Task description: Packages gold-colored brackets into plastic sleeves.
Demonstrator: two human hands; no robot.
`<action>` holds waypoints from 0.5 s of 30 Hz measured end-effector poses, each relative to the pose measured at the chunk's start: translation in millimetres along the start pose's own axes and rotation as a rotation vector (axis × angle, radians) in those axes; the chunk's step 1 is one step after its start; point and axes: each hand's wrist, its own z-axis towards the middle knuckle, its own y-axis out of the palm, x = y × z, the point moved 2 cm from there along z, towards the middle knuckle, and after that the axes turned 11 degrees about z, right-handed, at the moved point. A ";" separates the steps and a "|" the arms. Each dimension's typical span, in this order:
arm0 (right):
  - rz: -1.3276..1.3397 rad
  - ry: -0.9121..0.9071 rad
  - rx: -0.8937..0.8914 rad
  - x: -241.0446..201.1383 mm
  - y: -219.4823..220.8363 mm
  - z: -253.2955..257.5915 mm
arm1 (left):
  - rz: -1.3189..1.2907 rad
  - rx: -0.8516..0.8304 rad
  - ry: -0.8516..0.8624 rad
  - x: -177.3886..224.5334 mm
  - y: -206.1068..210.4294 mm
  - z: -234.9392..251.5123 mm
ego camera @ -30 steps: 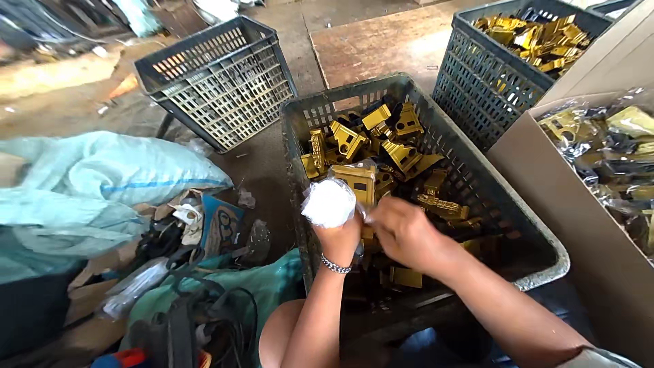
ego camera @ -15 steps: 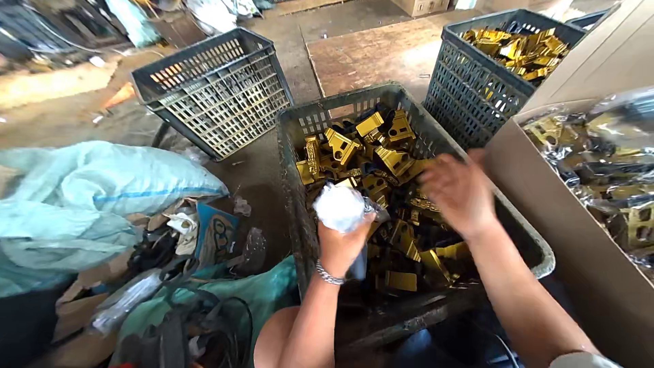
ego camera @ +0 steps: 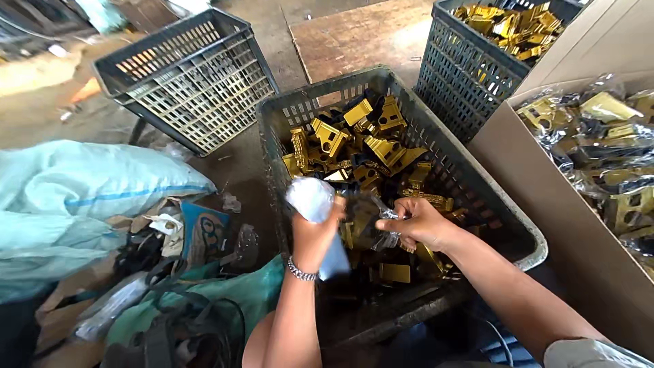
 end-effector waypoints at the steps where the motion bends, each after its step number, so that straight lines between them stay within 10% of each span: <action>1: -0.116 -0.016 -0.053 -2.6 7.5 -0.7 | -0.160 -0.144 -0.072 6.7 9.2 -9.2; 4: -0.362 -0.006 -0.275 -23.3 20.3 -0.2 | -0.362 -0.303 -0.007 15.9 25.7 -19.2; 9: -0.202 -0.228 -0.014 -41.5 -24.9 54.9 | -0.009 0.133 0.273 -5.5 -4.4 3.3; 15: -1.071 -0.018 -0.063 10.0 17.1 172.3 | 0.090 0.537 0.359 -18.5 -29.8 12.6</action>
